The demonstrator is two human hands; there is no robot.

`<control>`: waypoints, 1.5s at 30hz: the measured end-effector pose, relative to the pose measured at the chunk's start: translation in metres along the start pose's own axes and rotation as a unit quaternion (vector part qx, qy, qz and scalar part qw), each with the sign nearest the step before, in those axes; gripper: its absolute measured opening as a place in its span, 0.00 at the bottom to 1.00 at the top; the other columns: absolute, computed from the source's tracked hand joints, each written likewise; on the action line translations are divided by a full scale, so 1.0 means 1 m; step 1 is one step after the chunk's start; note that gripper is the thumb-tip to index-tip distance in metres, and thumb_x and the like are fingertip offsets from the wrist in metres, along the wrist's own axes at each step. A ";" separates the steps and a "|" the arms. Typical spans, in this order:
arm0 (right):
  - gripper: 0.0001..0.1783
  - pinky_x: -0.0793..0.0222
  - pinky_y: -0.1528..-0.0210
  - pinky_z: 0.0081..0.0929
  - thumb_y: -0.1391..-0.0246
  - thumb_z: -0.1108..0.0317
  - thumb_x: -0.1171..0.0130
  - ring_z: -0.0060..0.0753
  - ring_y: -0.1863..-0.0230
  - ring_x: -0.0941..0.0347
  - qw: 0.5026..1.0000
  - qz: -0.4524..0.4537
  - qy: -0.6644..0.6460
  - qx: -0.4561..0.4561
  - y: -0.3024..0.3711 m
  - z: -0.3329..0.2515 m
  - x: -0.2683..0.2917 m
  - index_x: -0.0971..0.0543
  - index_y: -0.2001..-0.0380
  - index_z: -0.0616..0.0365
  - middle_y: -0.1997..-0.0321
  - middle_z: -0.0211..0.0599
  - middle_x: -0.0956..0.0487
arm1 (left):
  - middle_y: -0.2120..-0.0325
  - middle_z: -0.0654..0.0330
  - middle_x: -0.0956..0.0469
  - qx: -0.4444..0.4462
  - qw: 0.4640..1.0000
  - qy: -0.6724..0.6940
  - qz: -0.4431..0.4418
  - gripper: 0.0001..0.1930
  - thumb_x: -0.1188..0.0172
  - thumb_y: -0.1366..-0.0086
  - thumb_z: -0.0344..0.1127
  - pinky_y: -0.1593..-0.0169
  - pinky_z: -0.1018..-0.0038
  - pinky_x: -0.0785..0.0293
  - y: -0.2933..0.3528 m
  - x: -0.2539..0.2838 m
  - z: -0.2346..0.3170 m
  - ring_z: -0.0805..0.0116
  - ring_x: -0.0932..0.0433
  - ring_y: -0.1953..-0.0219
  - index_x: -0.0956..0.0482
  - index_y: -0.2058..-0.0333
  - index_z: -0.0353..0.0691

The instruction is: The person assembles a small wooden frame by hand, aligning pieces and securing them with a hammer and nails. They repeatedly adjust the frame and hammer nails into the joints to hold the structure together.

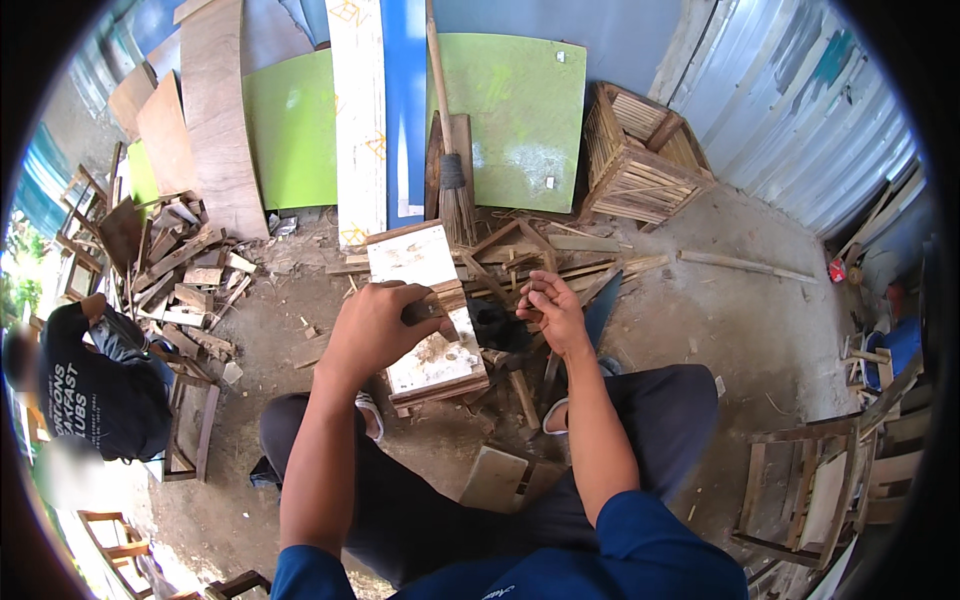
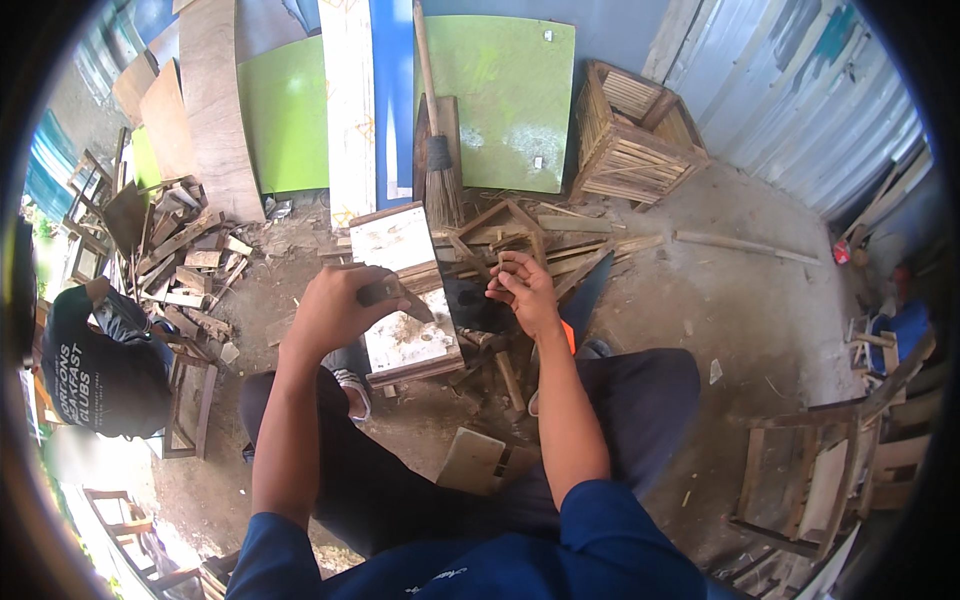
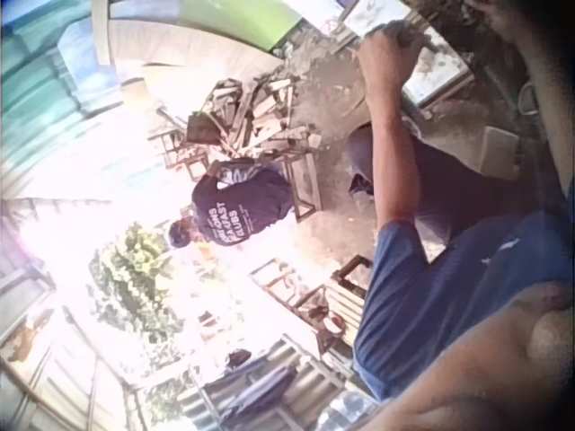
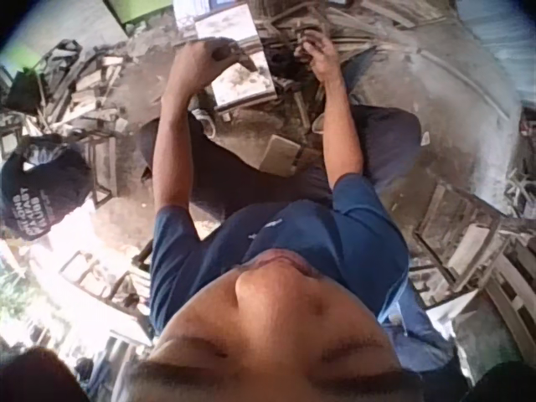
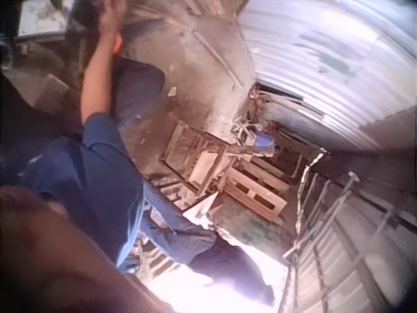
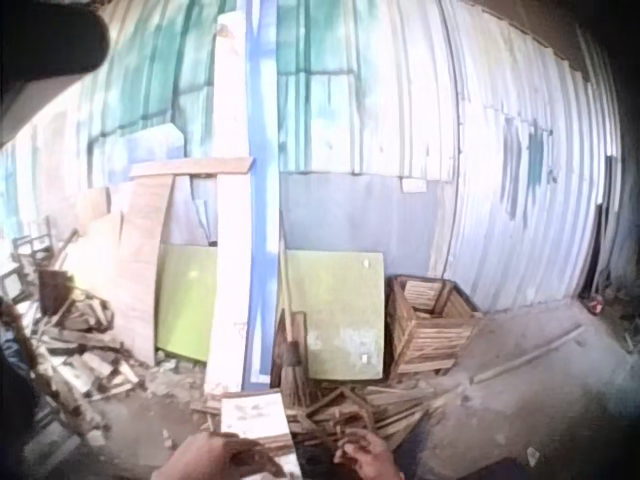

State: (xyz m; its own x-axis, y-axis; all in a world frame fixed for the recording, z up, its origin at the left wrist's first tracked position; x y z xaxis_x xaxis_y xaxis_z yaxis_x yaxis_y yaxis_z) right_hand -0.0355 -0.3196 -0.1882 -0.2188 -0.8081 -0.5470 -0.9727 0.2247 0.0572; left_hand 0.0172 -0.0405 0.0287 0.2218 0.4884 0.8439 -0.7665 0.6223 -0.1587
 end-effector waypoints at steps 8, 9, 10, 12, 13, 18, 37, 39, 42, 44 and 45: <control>0.13 0.11 0.53 0.35 0.30 0.79 0.41 0.32 0.55 0.17 0.996 -0.053 0.072 0.002 0.020 -0.053 -0.069 0.20 0.44 0.60 0.51 0.41 0.17 | 0.68 0.52 0.13 -0.007 0.998 -0.029 -0.051 0.19 0.25 0.39 0.52 0.57 0.54 0.17 0.001 -0.014 -0.007 0.47 0.13 0.62 0.12 0.58 0.43; 0.13 0.11 0.52 0.35 0.30 0.80 0.41 0.32 0.55 0.17 0.992 -0.035 0.119 -0.025 0.018 -0.065 -0.076 0.19 0.45 0.61 0.50 0.41 0.16 | 0.67 0.52 0.12 -0.012 0.998 -0.024 -0.055 0.19 0.25 0.39 0.51 0.56 0.55 0.17 -0.001 -0.015 -0.007 0.47 0.13 0.61 0.11 0.57 0.43; 0.14 0.12 0.51 0.34 0.31 0.81 0.41 0.31 0.54 0.17 0.988 -0.082 0.128 0.009 0.017 -0.084 -0.094 0.18 0.45 0.61 0.49 0.41 0.16 | 0.66 0.52 0.12 -0.013 0.998 -0.022 -0.062 0.20 0.25 0.39 0.50 0.55 0.56 0.17 -0.003 -0.017 -0.008 0.47 0.13 0.61 0.11 0.55 0.44; 0.15 0.13 0.50 0.34 0.33 0.83 0.41 0.31 0.53 0.18 0.978 -0.130 0.156 0.041 0.014 -0.123 -0.121 0.17 0.45 0.63 0.46 0.41 0.16 | 0.64 0.52 0.12 -0.017 0.998 -0.028 -0.062 0.19 0.25 0.39 0.49 0.55 0.55 0.17 -0.005 -0.019 -0.007 0.47 0.13 0.60 0.11 0.54 0.46; 0.16 0.13 0.49 0.33 0.34 0.85 0.41 0.31 0.52 0.18 0.971 -0.142 0.190 0.041 0.013 -0.136 -0.132 0.17 0.45 0.63 0.45 0.41 0.16 | 0.64 0.52 0.12 -0.016 0.997 -0.028 -0.070 0.19 0.25 0.39 0.49 0.55 0.55 0.17 -0.006 -0.021 -0.006 0.46 0.13 0.60 0.11 0.54 0.46; 0.17 0.14 0.49 0.31 0.39 0.89 0.40 0.32 0.52 0.16 0.934 -0.186 0.302 0.055 0.005 -0.171 -0.160 0.16 0.49 0.67 0.47 0.41 0.16 | 0.64 0.52 0.12 -0.023 0.995 -0.038 -0.087 0.19 0.25 0.38 0.49 0.55 0.55 0.17 -0.013 -0.024 -0.006 0.46 0.13 0.60 0.11 0.53 0.46; 0.06 0.21 0.54 0.25 0.36 0.77 0.31 0.25 0.60 0.17 0.900 -0.191 0.366 0.139 -0.008 -0.101 -0.207 0.13 0.56 0.64 0.61 0.37 0.14 | 0.62 0.52 0.13 -0.023 0.997 0.024 -0.069 0.19 0.26 0.38 0.46 0.52 0.52 0.18 -0.023 -0.015 -0.014 0.46 0.14 0.57 0.13 0.54 0.42; 0.07 0.20 0.57 0.28 0.38 0.75 0.30 0.28 0.61 0.15 0.909 -0.158 0.361 0.134 -0.006 -0.099 -0.205 0.13 0.57 0.62 0.62 0.37 0.12 | 0.62 0.52 0.13 -0.020 0.996 0.013 -0.082 0.19 0.26 0.38 0.46 0.52 0.52 0.18 -0.022 -0.016 -0.016 0.46 0.14 0.57 0.13 0.53 0.42; 0.07 0.20 0.57 0.29 0.38 0.75 0.29 0.30 0.61 0.13 0.892 -0.165 0.390 0.157 -0.005 -0.098 -0.208 0.15 0.59 0.62 0.62 0.38 0.12 | 0.62 0.52 0.13 -0.023 0.996 0.016 -0.086 0.19 0.26 0.37 0.47 0.52 0.52 0.18 -0.022 -0.017 -0.016 0.45 0.14 0.57 0.13 0.54 0.41; 0.06 0.20 0.57 0.30 0.39 0.75 0.29 0.33 0.60 0.13 0.876 -0.178 0.412 0.176 -0.004 -0.098 -0.209 0.15 0.59 0.63 0.61 0.40 0.12 | 0.62 0.52 0.13 -0.025 0.996 0.018 -0.085 0.19 0.26 0.37 0.47 0.53 0.52 0.18 -0.022 -0.017 -0.016 0.45 0.15 0.57 0.14 0.54 0.41; 0.06 0.20 0.57 0.30 0.39 0.75 0.29 0.34 0.60 0.12 0.871 -0.182 0.419 0.182 -0.004 -0.098 -0.209 0.15 0.59 0.63 0.61 0.40 0.12 | 0.63 0.52 0.13 -0.024 0.996 0.015 -0.087 0.19 0.26 0.37 0.47 0.53 0.52 0.18 -0.022 -0.017 -0.016 0.45 0.15 0.57 0.14 0.54 0.41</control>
Point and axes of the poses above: each hand's wrist, its own y-axis away from the middle knuckle, its own x-axis out of the back of the hand, z = x × y, the point moved 7 cm from there along -y, towards the middle knuckle
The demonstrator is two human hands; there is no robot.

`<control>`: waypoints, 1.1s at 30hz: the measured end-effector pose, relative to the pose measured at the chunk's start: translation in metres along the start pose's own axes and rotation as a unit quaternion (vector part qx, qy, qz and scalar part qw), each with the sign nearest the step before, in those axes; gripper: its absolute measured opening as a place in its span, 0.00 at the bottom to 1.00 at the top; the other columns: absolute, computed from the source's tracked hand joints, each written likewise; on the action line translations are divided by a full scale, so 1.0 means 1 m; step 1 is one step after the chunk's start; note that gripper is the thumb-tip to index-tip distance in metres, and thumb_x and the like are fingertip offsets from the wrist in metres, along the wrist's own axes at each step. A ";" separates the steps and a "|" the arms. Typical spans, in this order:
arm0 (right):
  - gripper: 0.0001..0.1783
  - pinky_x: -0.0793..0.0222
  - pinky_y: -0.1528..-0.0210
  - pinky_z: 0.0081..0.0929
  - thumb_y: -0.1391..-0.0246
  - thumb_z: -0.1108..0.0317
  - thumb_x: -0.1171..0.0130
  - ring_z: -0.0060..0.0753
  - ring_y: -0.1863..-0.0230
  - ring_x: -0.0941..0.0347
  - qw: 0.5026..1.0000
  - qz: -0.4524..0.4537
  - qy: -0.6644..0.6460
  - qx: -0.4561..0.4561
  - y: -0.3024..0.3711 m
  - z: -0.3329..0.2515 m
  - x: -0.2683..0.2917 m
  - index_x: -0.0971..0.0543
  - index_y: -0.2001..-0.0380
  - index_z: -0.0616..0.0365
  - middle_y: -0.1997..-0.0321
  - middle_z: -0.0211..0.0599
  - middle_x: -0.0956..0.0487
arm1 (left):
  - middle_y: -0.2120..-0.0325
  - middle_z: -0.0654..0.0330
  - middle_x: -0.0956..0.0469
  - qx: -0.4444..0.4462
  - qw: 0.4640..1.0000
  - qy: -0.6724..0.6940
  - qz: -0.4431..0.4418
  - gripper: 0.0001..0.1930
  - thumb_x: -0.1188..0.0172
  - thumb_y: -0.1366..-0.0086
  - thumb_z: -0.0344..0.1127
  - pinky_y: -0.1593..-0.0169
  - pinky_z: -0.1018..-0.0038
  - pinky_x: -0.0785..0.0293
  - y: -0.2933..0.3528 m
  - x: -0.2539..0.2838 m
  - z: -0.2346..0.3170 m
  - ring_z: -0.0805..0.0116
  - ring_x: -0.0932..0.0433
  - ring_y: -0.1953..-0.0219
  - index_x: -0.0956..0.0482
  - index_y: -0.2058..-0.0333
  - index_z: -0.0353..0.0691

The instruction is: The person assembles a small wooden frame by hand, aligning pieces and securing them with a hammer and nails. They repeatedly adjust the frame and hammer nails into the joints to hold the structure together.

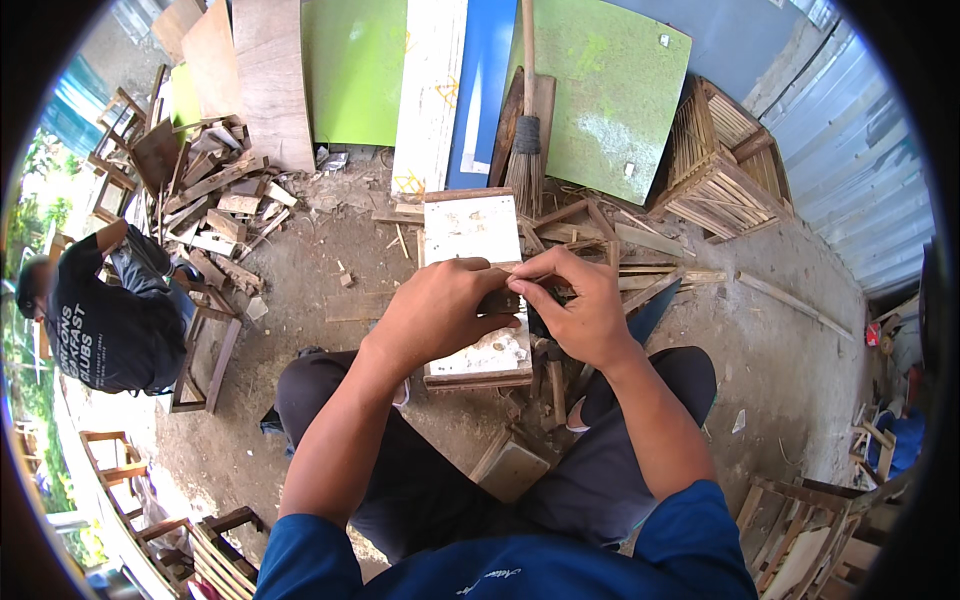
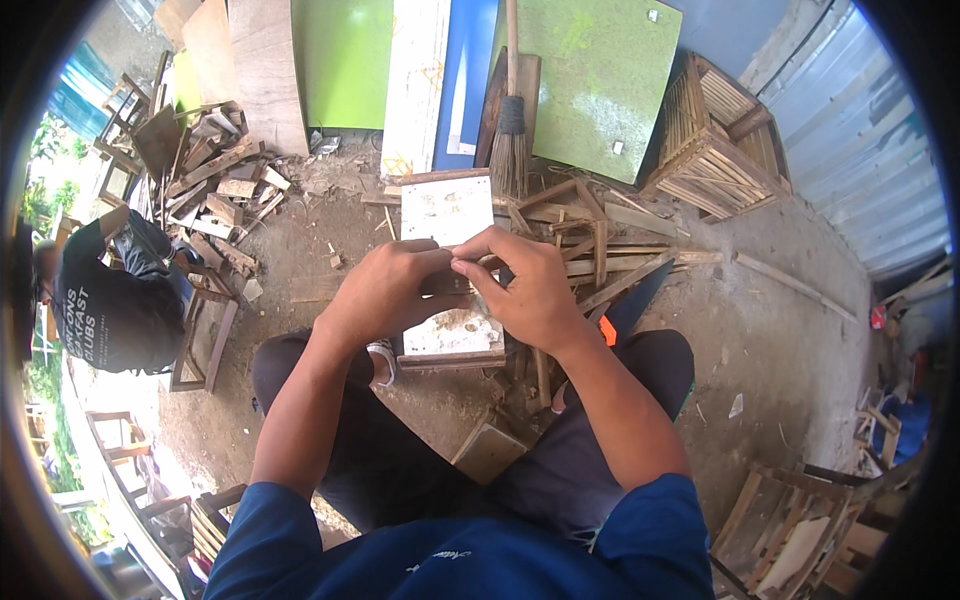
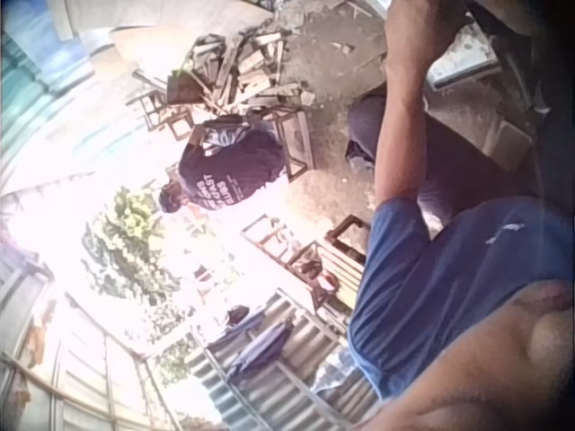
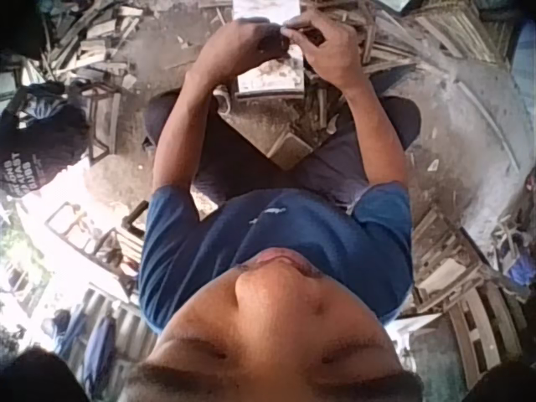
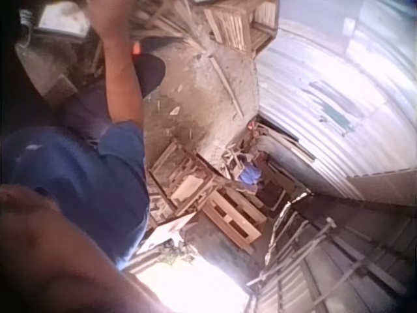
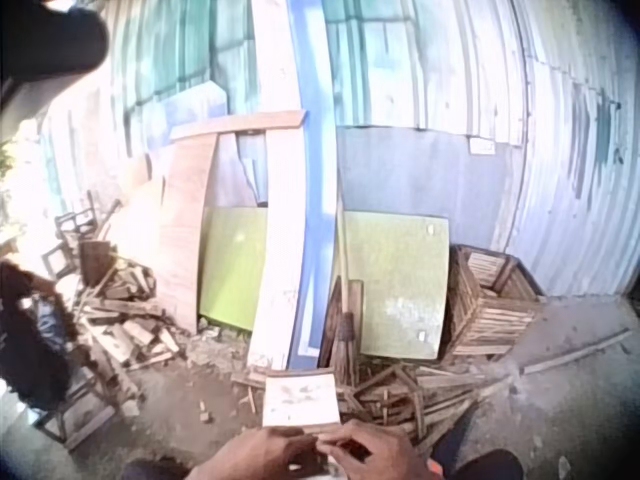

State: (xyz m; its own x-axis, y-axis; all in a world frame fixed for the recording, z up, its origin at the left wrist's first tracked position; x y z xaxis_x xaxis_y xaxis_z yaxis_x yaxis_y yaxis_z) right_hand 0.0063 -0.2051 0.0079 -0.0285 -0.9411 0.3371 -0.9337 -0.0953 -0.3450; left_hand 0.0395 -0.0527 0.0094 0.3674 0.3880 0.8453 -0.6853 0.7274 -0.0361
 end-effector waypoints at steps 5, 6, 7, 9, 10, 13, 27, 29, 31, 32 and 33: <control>0.06 0.20 0.57 0.33 0.39 0.75 0.29 0.41 0.59 0.13 0.999 0.006 0.019 0.028 0.003 -0.002 0.000 0.16 0.61 0.63 0.61 0.43 0.12 | 0.63 0.52 0.13 -0.002 1.000 -0.003 0.000 0.19 0.26 0.38 0.47 0.53 0.52 0.18 0.000 -0.001 0.001 0.46 0.15 0.57 0.14 0.55 0.40; 0.06 0.20 0.57 0.33 0.39 0.75 0.29 0.42 0.59 0.13 0.999 0.009 0.023 0.035 0.003 -0.003 -0.001 0.16 0.61 0.63 0.61 0.43 0.12 | 0.63 0.52 0.14 -0.001 1.000 -0.003 0.003 0.19 0.26 0.38 0.47 0.53 0.52 0.18 0.000 -0.001 0.001 0.46 0.15 0.57 0.14 0.54 0.40; 0.05 0.20 0.57 0.34 0.39 0.76 0.30 0.43 0.59 0.13 0.999 0.009 0.027 0.042 0.003 -0.004 -0.001 0.16 0.61 0.63 0.61 0.43 0.12 | 0.63 0.52 0.14 -0.003 1.000 -0.002 0.009 0.19 0.26 0.38 0.47 0.53 0.52 0.18 0.001 0.000 0.001 0.46 0.15 0.57 0.14 0.54 0.40; 0.05 0.19 0.57 0.35 0.40 0.76 0.30 0.45 0.59 0.14 0.998 0.010 0.031 0.056 0.004 -0.005 -0.001 0.16 0.62 0.63 0.61 0.44 0.13 | 0.63 0.52 0.14 -0.003 1.000 -0.003 0.004 0.20 0.26 0.38 0.47 0.53 0.52 0.18 0.001 -0.001 0.001 0.46 0.15 0.57 0.14 0.54 0.40; 0.05 0.20 0.57 0.35 0.40 0.76 0.30 0.46 0.59 0.14 0.997 0.010 0.038 0.062 0.004 -0.006 -0.002 0.16 0.62 0.63 0.62 0.44 0.13 | 0.63 0.52 0.14 -0.007 1.000 -0.004 0.006 0.20 0.26 0.38 0.47 0.54 0.52 0.18 0.001 -0.001 0.001 0.46 0.15 0.56 0.14 0.54 0.40; 0.05 0.20 0.57 0.36 0.40 0.77 0.30 0.46 0.60 0.14 0.996 0.010 0.045 0.081 0.003 -0.008 -0.002 0.16 0.61 0.63 0.62 0.43 0.14 | 0.63 0.52 0.14 -0.005 1.000 -0.002 0.012 0.20 0.26 0.38 0.47 0.53 0.52 0.18 0.001 -0.001 0.001 0.45 0.15 0.57 0.14 0.54 0.40; 0.12 0.19 0.58 0.39 0.44 0.84 0.31 0.48 0.59 0.15 0.977 0.010 0.106 0.185 0.007 -0.016 -0.011 0.18 0.58 0.61 0.61 0.44 0.15 | 0.66 0.50 0.15 -0.013 0.999 0.006 0.044 0.15 0.24 0.42 0.41 0.57 0.53 0.18 0.001 -0.002 0.001 0.44 0.15 0.62 0.13 0.61 0.38; 0.12 0.18 0.57 0.39 0.44 0.85 0.32 0.48 0.59 0.15 0.977 0.020 0.101 0.187 0.008 -0.014 -0.010 0.18 0.58 0.62 0.61 0.45 0.15 | 0.67 0.51 0.14 -0.004 0.999 0.004 0.038 0.15 0.24 0.42 0.41 0.57 0.54 0.18 0.002 -0.002 0.000 0.45 0.15 0.62 0.13 0.61 0.38; 0.12 0.18 0.57 0.37 0.44 0.87 0.33 0.46 0.60 0.14 0.977 0.024 0.098 0.190 0.011 -0.013 -0.009 0.18 0.59 0.63 0.61 0.45 0.14 | 0.67 0.52 0.14 0.000 0.999 0.006 0.038 0.15 0.24 0.42 0.41 0.58 0.54 0.18 0.002 -0.001 0.000 0.45 0.15 0.62 0.13 0.61 0.39; 0.12 0.17 0.58 0.35 0.44 0.88 0.33 0.44 0.60 0.14 0.975 0.024 0.098 0.196 0.012 -0.013 -0.008 0.19 0.60 0.64 0.61 0.46 0.14 | 0.66 0.52 0.14 0.004 0.999 0.005 0.033 0.15 0.24 0.42 0.41 0.58 0.54 0.18 0.002 -0.002 -0.001 0.46 0.15 0.62 0.13 0.60 0.40; 0.12 0.17 0.59 0.33 0.44 0.89 0.33 0.42 0.61 0.13 0.975 0.029 0.096 0.196 0.014 -0.012 -0.006 0.20 0.60 0.65 0.61 0.47 0.14 | 0.66 0.52 0.15 0.001 0.999 0.006 0.037 0.15 0.24 0.41 0.42 0.58 0.55 0.19 0.002 -0.001 0.000 0.46 0.15 0.62 0.13 0.60 0.40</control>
Point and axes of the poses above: each hand's wrist, its own y-axis away from the middle knuckle, its own x-axis out of the back of the hand, z = x × y, the point moved 7 cm from there along -y, towards the middle knuckle
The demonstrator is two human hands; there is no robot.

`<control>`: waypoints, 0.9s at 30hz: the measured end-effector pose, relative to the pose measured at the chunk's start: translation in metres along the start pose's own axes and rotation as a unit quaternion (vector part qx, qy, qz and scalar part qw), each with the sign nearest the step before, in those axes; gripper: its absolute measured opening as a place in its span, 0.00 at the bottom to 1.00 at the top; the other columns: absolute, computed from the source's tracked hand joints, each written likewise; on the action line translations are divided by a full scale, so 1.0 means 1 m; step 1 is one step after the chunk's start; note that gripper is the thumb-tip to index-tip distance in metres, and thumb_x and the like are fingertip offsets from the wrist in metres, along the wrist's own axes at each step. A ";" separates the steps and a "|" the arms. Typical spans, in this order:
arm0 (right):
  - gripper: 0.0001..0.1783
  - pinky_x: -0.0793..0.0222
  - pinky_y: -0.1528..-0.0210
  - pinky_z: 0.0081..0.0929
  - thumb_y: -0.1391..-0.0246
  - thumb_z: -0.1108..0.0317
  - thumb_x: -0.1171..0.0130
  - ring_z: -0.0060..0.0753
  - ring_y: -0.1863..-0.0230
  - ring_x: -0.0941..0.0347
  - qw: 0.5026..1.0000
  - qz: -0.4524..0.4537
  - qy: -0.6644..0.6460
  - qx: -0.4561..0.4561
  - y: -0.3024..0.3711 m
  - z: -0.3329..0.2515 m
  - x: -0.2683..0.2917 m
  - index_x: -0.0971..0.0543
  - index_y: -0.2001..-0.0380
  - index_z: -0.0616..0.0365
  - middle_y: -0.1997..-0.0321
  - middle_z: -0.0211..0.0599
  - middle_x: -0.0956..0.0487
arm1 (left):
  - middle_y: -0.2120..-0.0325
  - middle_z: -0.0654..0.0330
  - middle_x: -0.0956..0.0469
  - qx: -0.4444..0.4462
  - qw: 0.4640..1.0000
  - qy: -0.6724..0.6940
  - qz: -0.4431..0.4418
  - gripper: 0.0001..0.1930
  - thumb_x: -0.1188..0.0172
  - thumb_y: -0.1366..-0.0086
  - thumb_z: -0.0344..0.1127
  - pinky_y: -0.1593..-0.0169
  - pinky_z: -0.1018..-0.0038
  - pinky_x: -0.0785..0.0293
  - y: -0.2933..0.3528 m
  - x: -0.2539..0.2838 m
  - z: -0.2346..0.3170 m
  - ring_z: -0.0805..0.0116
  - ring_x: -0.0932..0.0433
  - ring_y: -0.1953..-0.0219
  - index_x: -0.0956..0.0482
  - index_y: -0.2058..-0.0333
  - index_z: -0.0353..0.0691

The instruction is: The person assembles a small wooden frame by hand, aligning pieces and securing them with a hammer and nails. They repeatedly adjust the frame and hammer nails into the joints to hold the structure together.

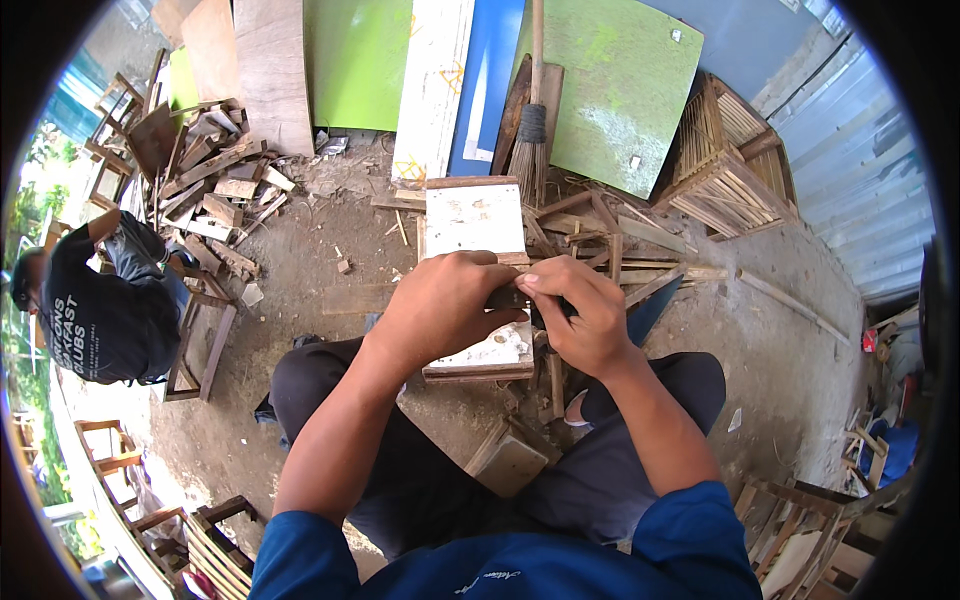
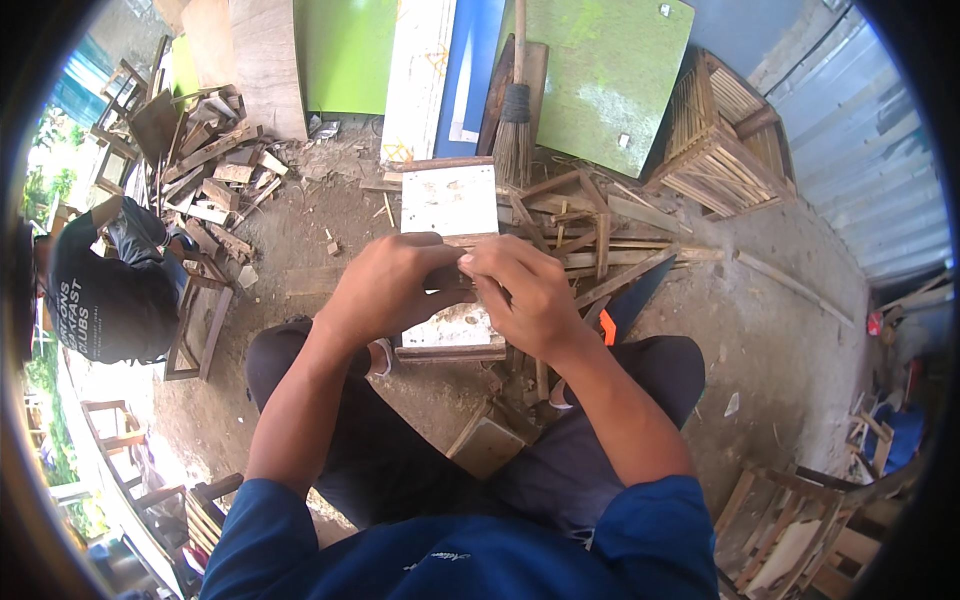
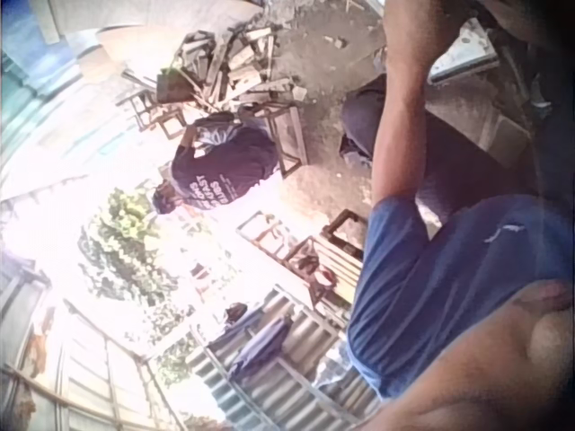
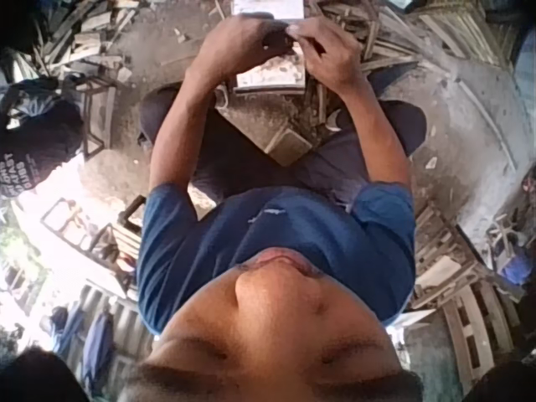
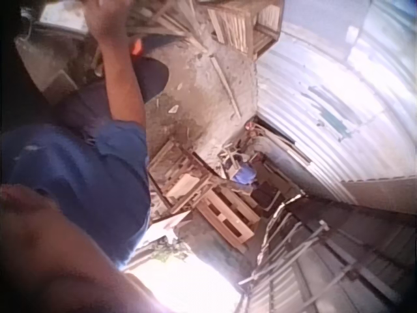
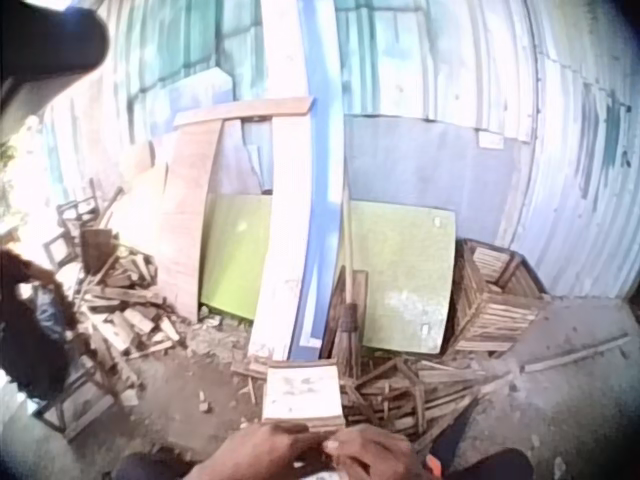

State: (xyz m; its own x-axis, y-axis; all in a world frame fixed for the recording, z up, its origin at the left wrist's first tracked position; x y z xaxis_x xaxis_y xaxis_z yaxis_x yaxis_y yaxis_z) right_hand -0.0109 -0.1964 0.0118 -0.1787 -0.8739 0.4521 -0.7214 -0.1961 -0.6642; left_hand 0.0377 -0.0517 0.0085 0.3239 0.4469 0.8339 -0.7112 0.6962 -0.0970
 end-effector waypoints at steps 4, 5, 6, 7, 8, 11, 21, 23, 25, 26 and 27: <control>0.12 0.15 0.58 0.31 0.42 0.90 0.35 0.40 0.59 0.12 0.999 0.017 -0.027 -0.021 0.005 0.003 0.005 0.20 0.59 0.65 0.59 0.49 0.13 | 0.65 0.53 0.15 0.002 1.000 -0.012 -0.009 0.16 0.24 0.41 0.42 0.58 0.55 0.18 -0.001 -0.001 0.001 0.46 0.15 0.63 0.14 0.58 0.41; 0.11 0.15 0.58 0.31 0.42 0.90 0.36 0.40 0.59 0.12 0.999 0.011 -0.029 -0.017 0.005 0.003 0.005 0.21 0.60 0.66 0.59 0.49 0.13 | 0.65 0.53 0.14 0.004 1.000 -0.009 -0.008 0.16 0.24 0.40 0.43 0.57 0.55 0.18 -0.002 -0.001 0.001 0.47 0.14 0.61 0.13 0.58 0.41; 0.11 0.15 0.58 0.31 0.42 0.90 0.36 0.40 0.58 0.12 0.999 0.004 -0.033 -0.024 0.005 0.004 0.004 0.21 0.60 0.66 0.59 0.50 0.13 | 0.65 0.54 0.14 0.011 1.000 -0.010 -0.014 0.16 0.25 0.39 0.45 0.56 0.54 0.18 -0.001 -0.001 0.000 0.47 0.14 0.60 0.13 0.58 0.41; 0.11 0.15 0.58 0.31 0.42 0.90 0.36 0.40 0.58 0.12 0.999 0.004 -0.030 -0.013 0.004 0.003 0.004 0.21 0.60 0.66 0.59 0.50 0.13 | 0.65 0.54 0.14 0.019 1.000 -0.011 -0.021 0.17 0.26 0.38 0.46 0.55 0.54 0.17 -0.001 -0.001 0.000 0.48 0.14 0.59 0.12 0.58 0.41; 0.11 0.15 0.57 0.31 0.42 0.90 0.36 0.41 0.58 0.12 1.000 0.003 -0.029 -0.012 0.004 0.002 0.005 0.21 0.60 0.66 0.59 0.51 0.13 | 0.65 0.54 0.14 0.016 1.000 -0.012 -0.019 0.17 0.26 0.38 0.46 0.55 0.54 0.17 -0.002 0.000 0.000 0.48 0.14 0.58 0.12 0.58 0.41; 0.12 0.14 0.57 0.31 0.43 0.91 0.36 0.42 0.57 0.12 1.000 0.003 -0.026 0.004 0.001 0.001 0.005 0.21 0.60 0.66 0.58 0.51 0.13 | 0.65 0.54 0.14 0.008 1.000 -0.015 -0.008 0.17 0.25 0.39 0.45 0.56 0.55 0.18 -0.002 0.002 0.001 0.48 0.14 0.60 0.13 0.58 0.41; 0.11 0.16 0.54 0.36 0.45 0.87 0.32 0.45 0.57 0.13 0.997 0.036 -0.051 -0.052 0.001 0.009 0.004 0.19 0.61 0.64 0.60 0.45 0.14 | 0.66 0.53 0.15 0.000 1.000 -0.016 0.001 0.17 0.24 0.41 0.45 0.57 0.55 0.18 -0.003 0.000 0.001 0.47 0.15 0.62 0.13 0.59 0.40; 0.11 0.16 0.54 0.35 0.44 0.87 0.31 0.45 0.57 0.13 0.997 0.035 -0.047 -0.051 0.001 0.009 0.003 0.19 0.61 0.63 0.61 0.45 0.14 | 0.66 0.53 0.15 -0.001 1.000 -0.015 0.001 0.17 0.24 0.40 0.45 0.58 0.55 0.18 -0.003 0.000 0.001 0.47 0.15 0.63 0.14 0.59 0.40; 0.11 0.16 0.54 0.35 0.44 0.86 0.31 0.44 0.57 0.13 0.997 0.036 -0.042 -0.050 0.001 0.009 0.003 0.19 0.61 0.63 0.61 0.45 0.13 | 0.66 0.53 0.15 -0.006 1.000 -0.016 0.004 0.17 0.24 0.40 0.45 0.58 0.55 0.18 -0.004 0.000 0.002 0.47 0.15 0.63 0.14 0.59 0.40; 0.11 0.16 0.54 0.35 0.44 0.86 0.31 0.44 0.57 0.13 0.997 0.038 -0.039 -0.048 0.000 0.009 0.003 0.19 0.61 0.63 0.61 0.45 0.13 | 0.66 0.53 0.15 -0.005 1.000 -0.016 0.003 0.17 0.24 0.41 0.45 0.58 0.55 0.18 -0.004 0.000 0.002 0.47 0.15 0.63 0.14 0.59 0.40; 0.11 0.16 0.54 0.35 0.44 0.86 0.31 0.44 0.57 0.13 0.997 0.038 -0.039 -0.047 0.000 0.009 0.003 0.19 0.61 0.63 0.61 0.45 0.13 | 0.66 0.53 0.15 -0.005 1.000 -0.017 0.001 0.17 0.24 0.41 0.45 0.58 0.55 0.18 -0.004 0.000 0.002 0.47 0.15 0.63 0.14 0.59 0.40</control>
Point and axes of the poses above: each hand's wrist, its own y-axis away from the middle knuckle, its own x-axis out of the back of the hand, z = x × y, the point moved 7 cm from there along -y, towards the middle knuckle
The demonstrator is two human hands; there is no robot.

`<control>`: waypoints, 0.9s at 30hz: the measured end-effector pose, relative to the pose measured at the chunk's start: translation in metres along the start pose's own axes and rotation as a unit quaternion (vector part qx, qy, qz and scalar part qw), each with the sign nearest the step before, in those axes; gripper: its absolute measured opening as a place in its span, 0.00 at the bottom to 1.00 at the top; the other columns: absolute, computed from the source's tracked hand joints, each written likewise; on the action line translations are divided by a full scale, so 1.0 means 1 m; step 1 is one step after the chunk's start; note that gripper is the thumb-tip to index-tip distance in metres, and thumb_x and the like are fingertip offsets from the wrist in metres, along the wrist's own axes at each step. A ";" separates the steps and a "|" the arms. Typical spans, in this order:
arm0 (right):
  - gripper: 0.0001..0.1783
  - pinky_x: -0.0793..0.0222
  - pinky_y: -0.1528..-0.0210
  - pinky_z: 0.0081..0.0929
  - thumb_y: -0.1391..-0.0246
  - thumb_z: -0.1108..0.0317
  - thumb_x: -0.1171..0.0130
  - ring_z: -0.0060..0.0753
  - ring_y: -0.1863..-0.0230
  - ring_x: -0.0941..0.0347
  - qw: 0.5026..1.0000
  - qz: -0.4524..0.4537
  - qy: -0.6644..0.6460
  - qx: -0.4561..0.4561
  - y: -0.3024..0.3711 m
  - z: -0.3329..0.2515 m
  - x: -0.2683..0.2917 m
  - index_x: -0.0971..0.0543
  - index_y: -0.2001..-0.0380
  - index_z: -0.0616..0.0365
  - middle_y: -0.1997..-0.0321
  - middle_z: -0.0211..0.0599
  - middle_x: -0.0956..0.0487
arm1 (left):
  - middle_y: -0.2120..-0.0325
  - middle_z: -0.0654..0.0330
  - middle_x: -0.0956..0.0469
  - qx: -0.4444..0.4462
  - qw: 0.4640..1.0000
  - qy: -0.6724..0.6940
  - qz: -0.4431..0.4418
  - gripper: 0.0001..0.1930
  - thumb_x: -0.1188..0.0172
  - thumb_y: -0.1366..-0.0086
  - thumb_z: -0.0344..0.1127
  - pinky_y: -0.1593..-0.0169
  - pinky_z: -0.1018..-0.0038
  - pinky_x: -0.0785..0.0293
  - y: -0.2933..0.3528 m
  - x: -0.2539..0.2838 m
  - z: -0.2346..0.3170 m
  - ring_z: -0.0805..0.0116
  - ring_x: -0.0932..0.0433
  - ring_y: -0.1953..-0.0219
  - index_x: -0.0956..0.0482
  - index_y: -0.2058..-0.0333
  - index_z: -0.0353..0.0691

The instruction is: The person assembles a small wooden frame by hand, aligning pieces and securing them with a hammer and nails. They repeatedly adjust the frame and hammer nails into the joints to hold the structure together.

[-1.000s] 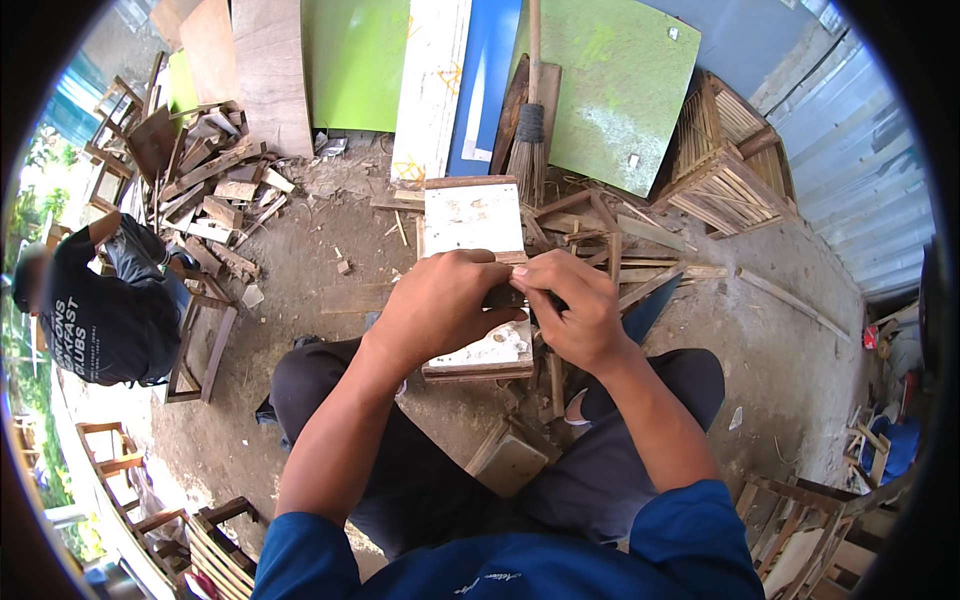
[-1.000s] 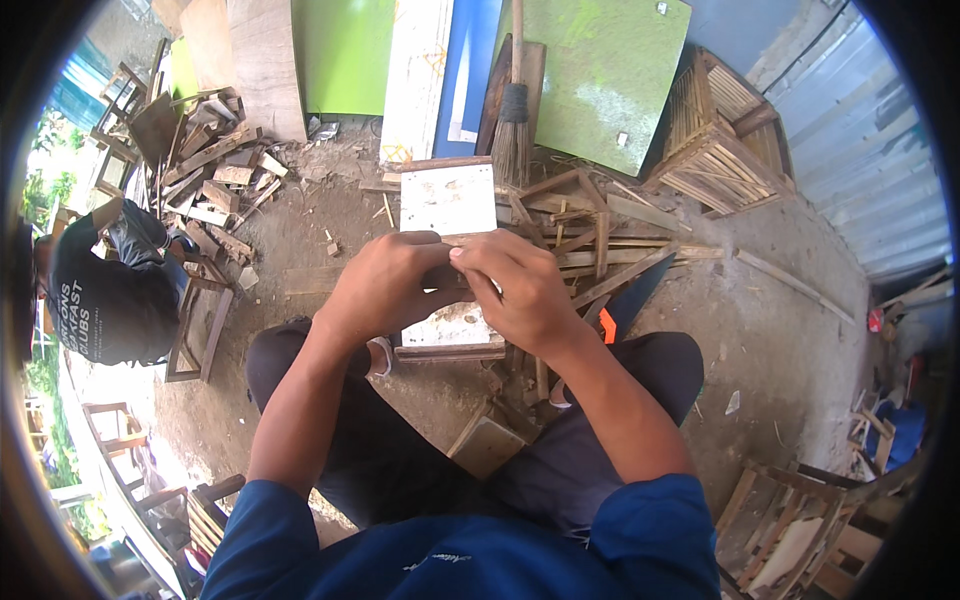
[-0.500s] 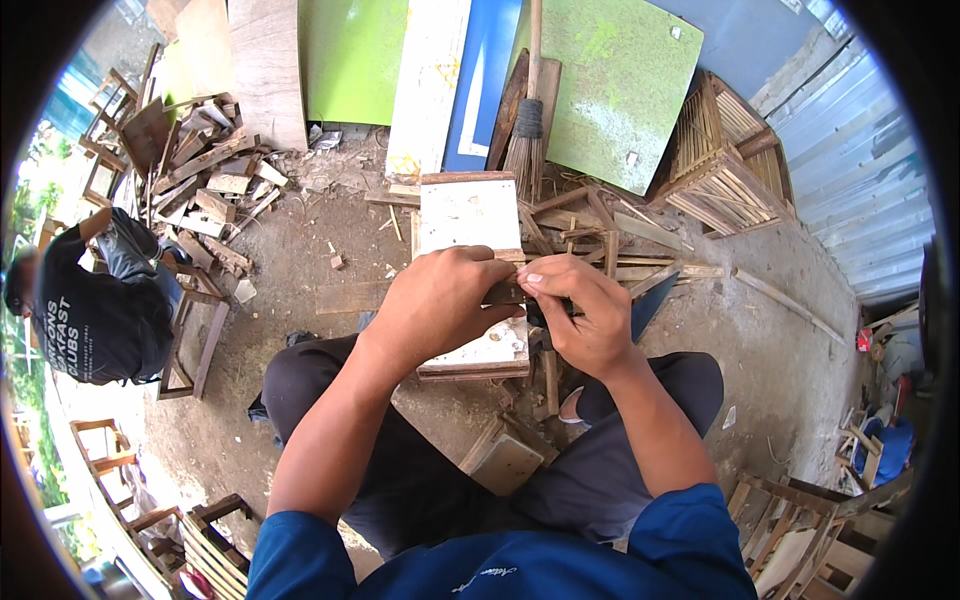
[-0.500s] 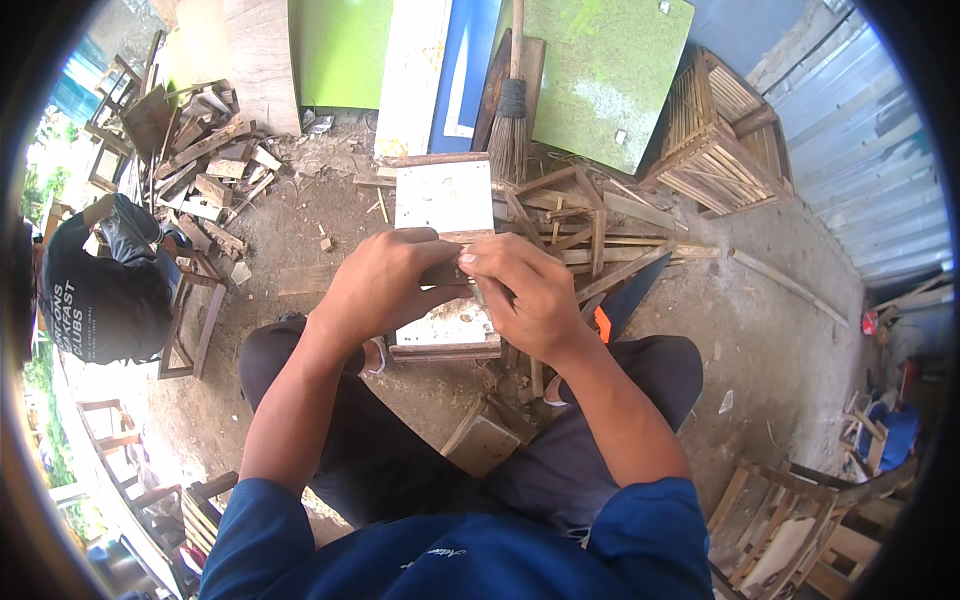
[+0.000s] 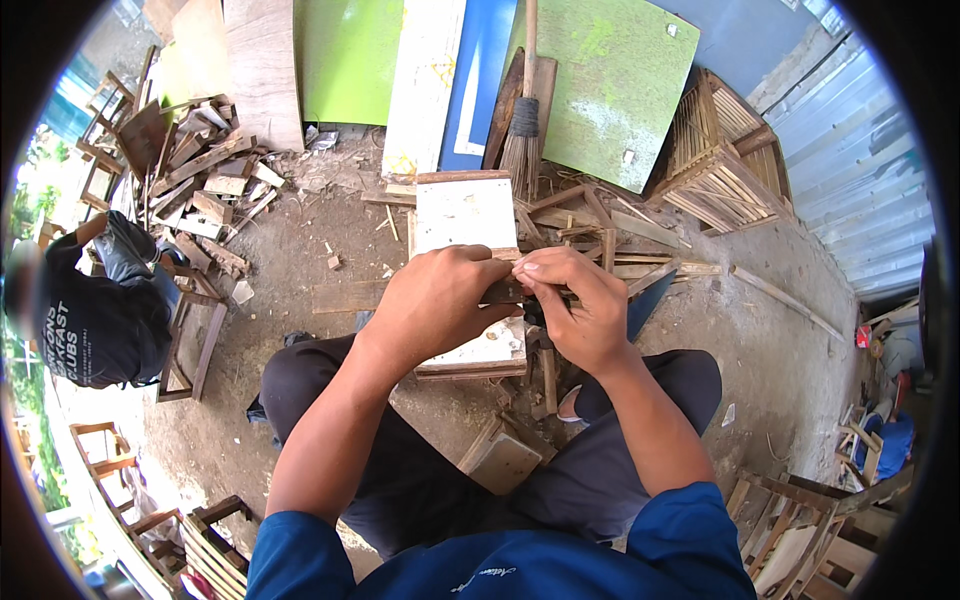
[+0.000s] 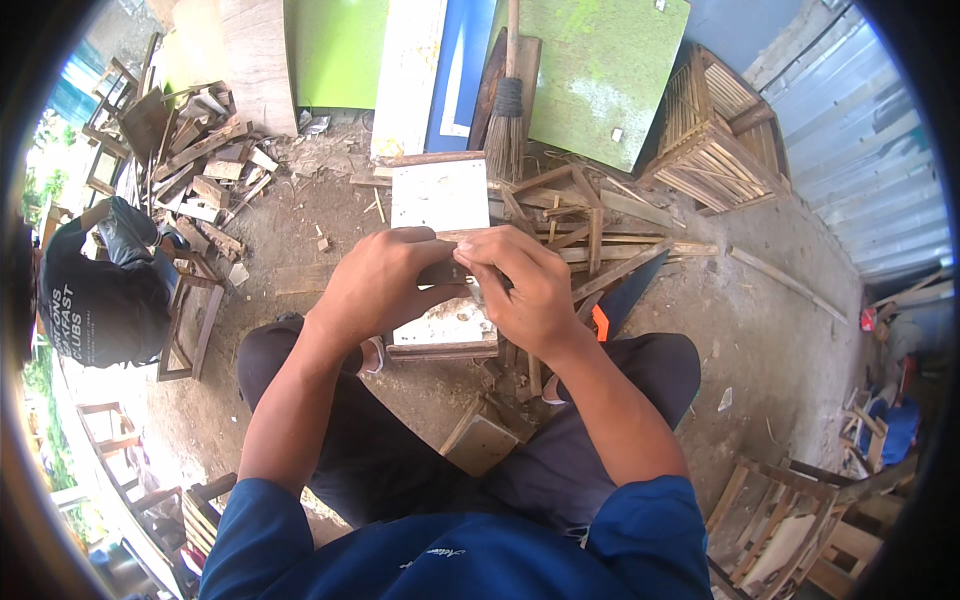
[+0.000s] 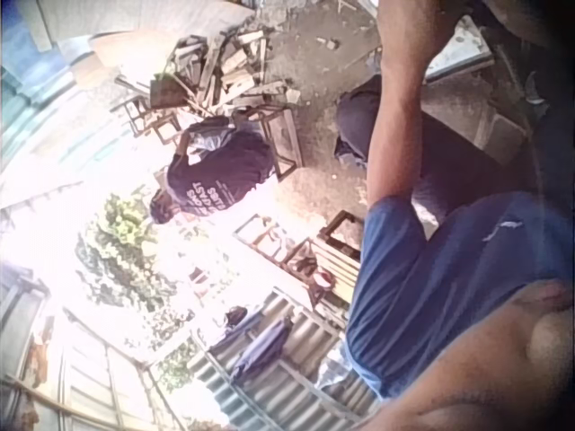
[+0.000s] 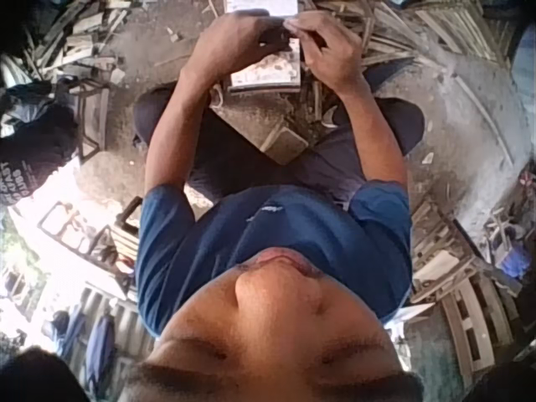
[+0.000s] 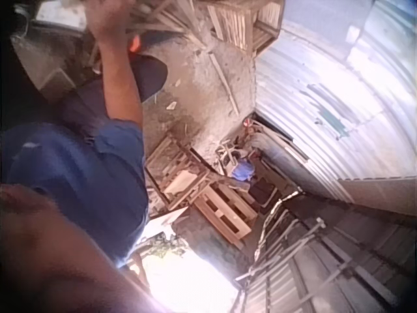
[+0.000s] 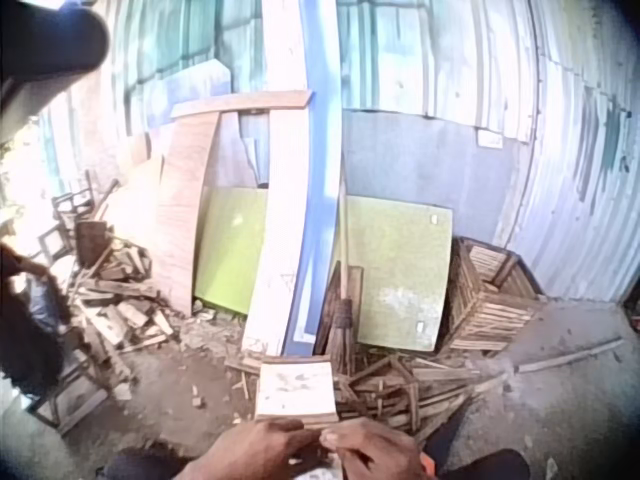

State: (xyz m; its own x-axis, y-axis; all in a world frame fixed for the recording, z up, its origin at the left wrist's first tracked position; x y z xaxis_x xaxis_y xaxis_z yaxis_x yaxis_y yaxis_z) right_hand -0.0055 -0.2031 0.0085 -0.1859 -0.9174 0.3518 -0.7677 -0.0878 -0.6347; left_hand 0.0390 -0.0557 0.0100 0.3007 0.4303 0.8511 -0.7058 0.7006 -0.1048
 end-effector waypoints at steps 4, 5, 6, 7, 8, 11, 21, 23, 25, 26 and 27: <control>0.09 0.15 0.56 0.31 0.42 0.89 0.34 0.40 0.58 0.12 1.000 -0.009 0.015 0.020 -0.003 -0.004 -0.001 0.20 0.61 0.67 0.60 0.47 0.13 | 0.66 0.53 0.15 -0.005 1.000 -0.005 0.006 0.17 0.23 0.41 0.44 0.58 0.55 0.18 0.000 0.000 0.001 0.47 0.15 0.63 0.13 0.58 0.40; 0.10 0.16 0.57 0.31 0.43 0.89 0.33 0.40 0.59 0.12 1.000 -0.012 0.017 0.018 -0.004 -0.004 -0.001 0.19 0.62 0.66 0.60 0.47 0.13 | 0.66 0.53 0.15 0.000 1.000 -0.001 0.000 0.17 0.23 0.41 0.44 0.57 0.55 0.18 0.000 -0.001 0.000 0.47 0.15 0.63 0.13 0.59 0.40; 0.10 0.16 0.57 0.31 0.43 0.89 0.33 0.40 0.59 0.12 1.000 -0.015 0.018 0.016 -0.005 -0.004 0.000 0.19 0.62 0.66 0.61 0.47 0.13 | 0.66 0.53 0.15 0.003 1.000 0.002 -0.003 0.17 0.24 0.41 0.43 0.57 0.55 0.18 0.000 -0.001 0.000 0.47 0.15 0.63 0.13 0.59 0.40; 0.10 0.16 0.57 0.31 0.44 0.88 0.32 0.41 0.59 0.12 0.999 -0.023 0.027 0.016 -0.005 -0.005 -0.001 0.19 0.62 0.66 0.61 0.46 0.13 | 0.66 0.53 0.15 0.003 1.000 0.000 -0.002 0.16 0.24 0.41 0.43 0.57 0.55 0.18 0.000 -0.001 0.000 0.47 0.15 0.63 0.13 0.59 0.40; 0.10 0.16 0.57 0.32 0.44 0.88 0.32 0.41 0.60 0.12 0.999 -0.032 0.036 0.015 -0.005 -0.006 -0.001 0.19 0.62 0.65 0.62 0.46 0.13 | 0.66 0.52 0.15 0.007 1.000 0.003 -0.005 0.16 0.23 0.42 0.43 0.57 0.55 0.18 0.000 -0.002 0.000 0.47 0.15 0.63 0.13 0.59 0.40; 0.11 0.17 0.57 0.37 0.45 0.86 0.32 0.47 0.59 0.13 0.998 -0.049 0.046 0.018 -0.006 -0.007 -0.003 0.18 0.60 0.63 0.61 0.46 0.13 | 0.67 0.52 0.15 0.022 1.000 0.009 -0.008 0.16 0.22 0.43 0.41 0.58 0.56 0.18 -0.001 -0.002 -0.003 0.48 0.15 0.63 0.12 0.59 0.39; 0.10 0.18 0.59 0.33 0.43 0.87 0.32 0.43 0.61 0.12 0.997 -0.053 0.045 0.029 -0.011 -0.005 -0.006 0.19 0.60 0.64 0.61 0.46 0.13 | 0.65 0.55 0.14 0.010 0.980 0.185 0.069 0.20 0.17 0.50 0.31 0.55 0.65 0.16 -0.009 0.019 -0.015 0.59 0.14 0.64 0.14 0.58 0.36; 0.09 0.18 0.59 0.33 0.42 0.87 0.33 0.44 0.61 0.13 0.997 -0.050 0.046 0.022 -0.013 -0.002 -0.006 0.18 0.60 0.65 0.61 0.47 0.13 | 0.63 0.56 0.14 0.024 0.980 0.184 0.067 0.21 0.18 0.49 0.31 0.54 0.65 0.15 -0.011 0.019 -0.020 0.59 0.14 0.64 0.16 0.57 0.35; 0.09 0.18 0.59 0.33 0.41 0.86 0.34 0.44 0.61 0.13 0.998 -0.043 0.043 0.010 -0.015 0.003 -0.005 0.18 0.59 0.65 0.61 0.47 0.14 | 0.63 0.55 0.14 0.040 0.977 0.201 0.061 0.18 0.20 0.47 0.29 0.54 0.65 0.15 -0.012 0.016 -0.023 0.58 0.14 0.63 0.16 0.58 0.35; 0.09 0.18 0.59 0.33 0.41 0.86 0.35 0.44 0.61 0.13 0.998 -0.039 0.039 0.002 -0.016 0.005 -0.005 0.18 0.59 0.65 0.61 0.47 0.14 | 0.64 0.55 0.14 0.035 0.974 0.212 0.065 0.17 0.20 0.46 0.28 0.54 0.64 0.15 -0.013 0.016 -0.024 0.58 0.13 0.63 0.15 0.58 0.35; 0.08 0.19 0.59 0.34 0.40 0.86 0.35 0.44 0.61 0.13 0.999 -0.039 0.035 -0.008 -0.016 0.009 -0.005 0.18 0.59 0.65 0.61 0.46 0.14 | 0.64 0.55 0.14 0.026 0.977 0.197 0.075 0.15 0.22 0.45 0.27 0.55 0.64 0.15 -0.016 0.017 -0.025 0.58 0.13 0.63 0.15 0.59 0.35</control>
State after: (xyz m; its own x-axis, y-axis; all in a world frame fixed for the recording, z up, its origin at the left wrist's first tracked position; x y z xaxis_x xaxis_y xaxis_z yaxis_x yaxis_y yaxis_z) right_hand 0.0131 -0.2005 0.0112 -0.1666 -0.8783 0.4481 -0.7911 -0.1522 -0.5925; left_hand 0.0711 -0.0450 0.0133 0.4082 0.7181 0.5636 -0.7888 0.5882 -0.1781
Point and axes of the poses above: each hand's wrist, its own y-axis away from the middle knuckle, its own x-axis out of the back of the hand, z = x × y, the point moved 7 cm from there along -y, towards the middle knuckle
